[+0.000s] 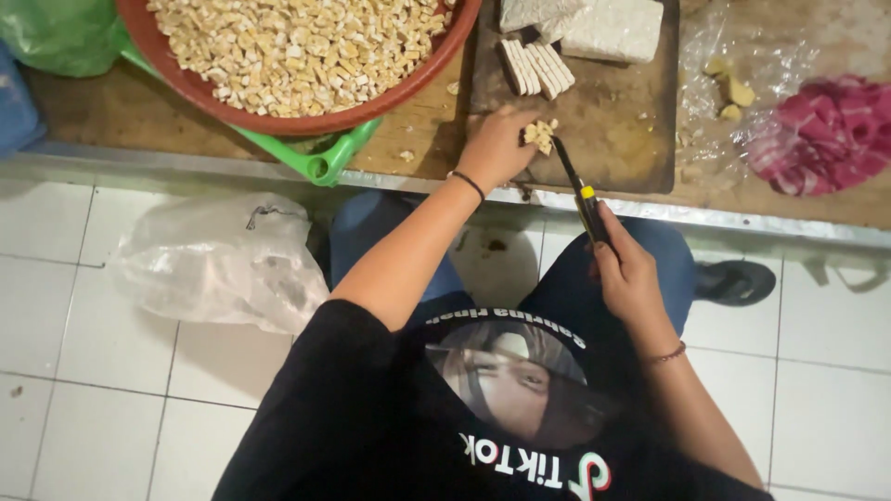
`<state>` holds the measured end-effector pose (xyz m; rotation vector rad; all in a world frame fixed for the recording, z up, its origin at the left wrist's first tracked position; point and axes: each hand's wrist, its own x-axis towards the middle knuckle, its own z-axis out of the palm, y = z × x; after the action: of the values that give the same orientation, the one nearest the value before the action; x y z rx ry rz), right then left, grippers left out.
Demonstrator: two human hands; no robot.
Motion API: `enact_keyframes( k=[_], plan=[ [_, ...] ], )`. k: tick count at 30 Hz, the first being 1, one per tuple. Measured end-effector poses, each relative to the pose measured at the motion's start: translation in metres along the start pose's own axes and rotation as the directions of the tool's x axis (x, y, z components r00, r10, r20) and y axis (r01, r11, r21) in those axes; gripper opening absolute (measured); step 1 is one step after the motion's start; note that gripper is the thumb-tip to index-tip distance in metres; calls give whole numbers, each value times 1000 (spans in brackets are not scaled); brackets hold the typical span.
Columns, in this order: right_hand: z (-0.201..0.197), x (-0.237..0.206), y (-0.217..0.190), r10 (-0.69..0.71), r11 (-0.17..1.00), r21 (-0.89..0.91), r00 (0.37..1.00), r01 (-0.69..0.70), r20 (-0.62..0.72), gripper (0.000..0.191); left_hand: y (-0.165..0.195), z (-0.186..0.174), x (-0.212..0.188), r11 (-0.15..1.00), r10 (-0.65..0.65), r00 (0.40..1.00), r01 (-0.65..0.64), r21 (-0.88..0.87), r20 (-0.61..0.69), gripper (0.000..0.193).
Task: The person cuts rectangular blocks of a light-colored food item into small cubes using a knife on a wooden cutting board. The cut pieces are periodically swept into a large red bowl that already contains many similar cubes.
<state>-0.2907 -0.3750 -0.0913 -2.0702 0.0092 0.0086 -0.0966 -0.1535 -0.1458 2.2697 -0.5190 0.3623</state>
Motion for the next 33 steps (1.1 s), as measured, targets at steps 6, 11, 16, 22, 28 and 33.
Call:
enact_keyframes(
  k=[6,11,16,22,28,33],
  plan=[
    [-14,-7,49,-103,970,219,994,106,-27,55,-9,22,44,942,-292,953,273,-193,-78,59],
    [-24,-8,77,-133,922,369,991,122,5,54,-4,30,63,926,-377,924,376,-30,-68,64],
    [-31,-15,84,-163,920,364,986,143,23,55,11,28,59,924,-382,921,377,-65,-84,57],
    [-34,-24,86,-180,920,358,983,159,26,54,23,22,46,940,-337,939,332,-73,-67,45],
    [-38,-32,86,-182,917,366,983,157,35,55,28,22,47,919,-378,920,358,-165,-105,44],
    [-35,-26,85,-153,926,358,986,119,67,57,27,19,47,897,-429,900,414,-157,-76,40]
  ],
)
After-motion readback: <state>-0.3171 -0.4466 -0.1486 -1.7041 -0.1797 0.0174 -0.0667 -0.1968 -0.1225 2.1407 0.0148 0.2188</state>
